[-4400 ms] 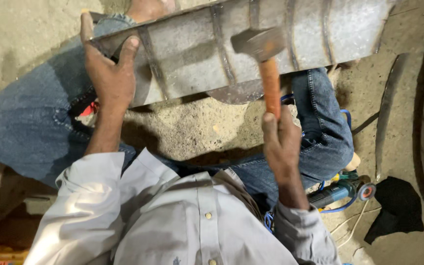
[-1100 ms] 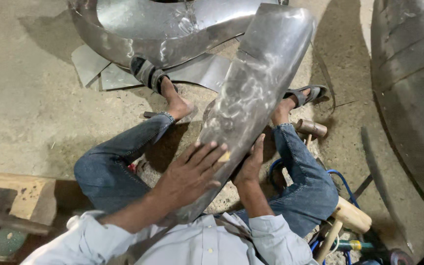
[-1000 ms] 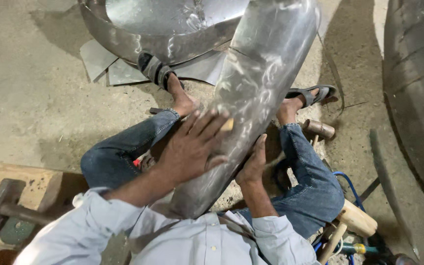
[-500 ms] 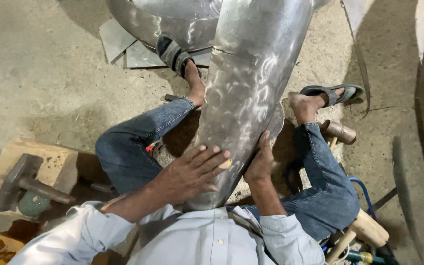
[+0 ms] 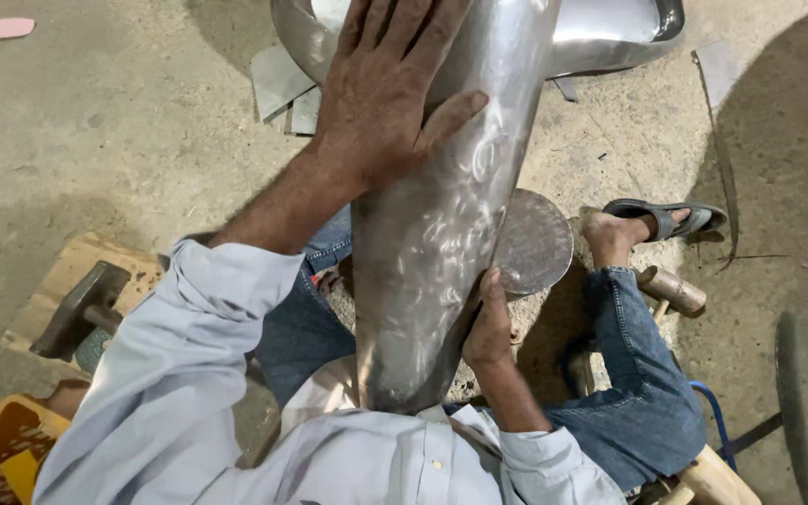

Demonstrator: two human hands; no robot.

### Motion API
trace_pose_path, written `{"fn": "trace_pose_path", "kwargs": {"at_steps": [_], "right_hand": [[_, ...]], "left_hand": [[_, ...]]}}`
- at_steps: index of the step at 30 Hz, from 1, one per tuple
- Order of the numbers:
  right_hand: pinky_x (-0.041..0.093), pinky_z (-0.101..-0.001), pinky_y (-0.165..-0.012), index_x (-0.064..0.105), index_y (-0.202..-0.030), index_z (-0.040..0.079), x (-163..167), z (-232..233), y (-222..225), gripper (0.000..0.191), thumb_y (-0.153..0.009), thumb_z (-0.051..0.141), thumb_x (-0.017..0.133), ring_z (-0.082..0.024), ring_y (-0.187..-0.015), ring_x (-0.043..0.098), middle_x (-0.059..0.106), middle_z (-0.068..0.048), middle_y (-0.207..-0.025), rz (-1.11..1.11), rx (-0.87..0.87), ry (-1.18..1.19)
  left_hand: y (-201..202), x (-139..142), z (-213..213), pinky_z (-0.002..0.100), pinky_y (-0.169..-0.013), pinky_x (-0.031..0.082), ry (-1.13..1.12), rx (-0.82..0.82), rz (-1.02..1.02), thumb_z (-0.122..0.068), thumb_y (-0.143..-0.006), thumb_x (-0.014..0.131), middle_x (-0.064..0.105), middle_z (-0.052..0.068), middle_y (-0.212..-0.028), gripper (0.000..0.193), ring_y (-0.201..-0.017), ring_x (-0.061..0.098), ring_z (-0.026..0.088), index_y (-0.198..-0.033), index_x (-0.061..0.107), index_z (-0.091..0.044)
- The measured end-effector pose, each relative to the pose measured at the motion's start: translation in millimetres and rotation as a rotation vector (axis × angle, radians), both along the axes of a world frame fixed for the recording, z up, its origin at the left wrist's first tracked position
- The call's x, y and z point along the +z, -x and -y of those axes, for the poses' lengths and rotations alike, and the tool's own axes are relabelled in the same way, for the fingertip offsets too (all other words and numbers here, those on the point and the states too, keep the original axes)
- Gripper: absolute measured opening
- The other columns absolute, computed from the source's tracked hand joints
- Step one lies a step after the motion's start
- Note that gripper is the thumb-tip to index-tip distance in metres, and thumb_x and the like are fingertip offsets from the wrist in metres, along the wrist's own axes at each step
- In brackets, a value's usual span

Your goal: The person sits on the floor holding a curved sheet-metal panel over a sand-filled dolly and repeatedly hammers its surface with a hand hammer, repositioning and turning the panel to work different sections. The panel appears to be a body panel for a scooter or similar vehicle, with finished panels visible nearby.

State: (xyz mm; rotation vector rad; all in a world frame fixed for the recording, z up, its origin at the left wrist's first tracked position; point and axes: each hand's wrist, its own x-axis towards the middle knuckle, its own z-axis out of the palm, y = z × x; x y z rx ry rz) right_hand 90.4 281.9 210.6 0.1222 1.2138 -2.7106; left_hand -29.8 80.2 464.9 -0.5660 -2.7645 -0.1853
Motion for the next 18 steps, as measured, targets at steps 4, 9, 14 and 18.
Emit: {"fn": "trace_pose_path", "kwargs": {"at_steps": [4, 9, 14, 18], "right_hand": [[0.038, -0.0379, -0.116, 0.043, -0.150, 0.006, -1.3, 2.2, -3.7, 0.069, -0.102, 0.054, 0.038, -0.023, -0.135, 0.052, 0.054, -0.009, -0.148, 0.020, -0.009, -0.003], [0.039, -0.0408, -0.114, 0.045, -0.142, -0.008, -1.9, 2.7, -4.7, 0.081, -0.115, 0.067, 0.034, -0.029, -0.129, 0.053, 0.054, -0.018, -0.134, -0.042, 0.012, 0.105], [0.050, -0.0400, -0.105, 0.052, -0.139, 0.006, 9.0, 4.2, -4.7, 0.088, -0.092, 0.075, 0.024, -0.028, -0.124, 0.060, 0.064, -0.013, -0.130, 0.027, 0.069, -0.088], [0.053, -0.0337, -0.102, 0.059, -0.128, 0.005, 11.4, 6.5, -5.4, 0.091, -0.089, 0.079, 0.023, -0.023, -0.117, 0.064, 0.068, -0.009, -0.120, 0.072, 0.107, -0.027]], "left_hand": [[-13.2, -13.0, -7.4, 0.053, -0.130, -0.005, 0.020, -0.143, -0.029, -0.064, -0.112, 0.047, 0.005, 0.014, -0.173, 0.080, -0.159, 0.000, 0.036, -0.170, 0.024, -0.014], [-65.0, -76.9, -28.3, 0.051, -0.128, -0.005, 0.115, -0.430, -0.135, -0.054, -0.103, 0.055, 0.024, 0.017, -0.169, 0.067, -0.157, 0.009, 0.035, -0.152, 0.052, -0.008], [-130.3, -136.4, -28.4, 0.050, -0.129, 0.006, 0.426, -0.618, -0.211, -0.052, -0.107, 0.049, 0.046, 0.021, -0.154, 0.059, -0.149, 0.034, 0.037, -0.129, 0.071, -0.001], [-126.3, -137.6, -15.4, 0.050, -0.130, 0.003, 0.421, -0.738, -0.229, -0.063, -0.108, 0.038, 0.039, 0.020, -0.159, 0.075, -0.154, 0.029, 0.035, -0.145, 0.059, -0.002]]}}
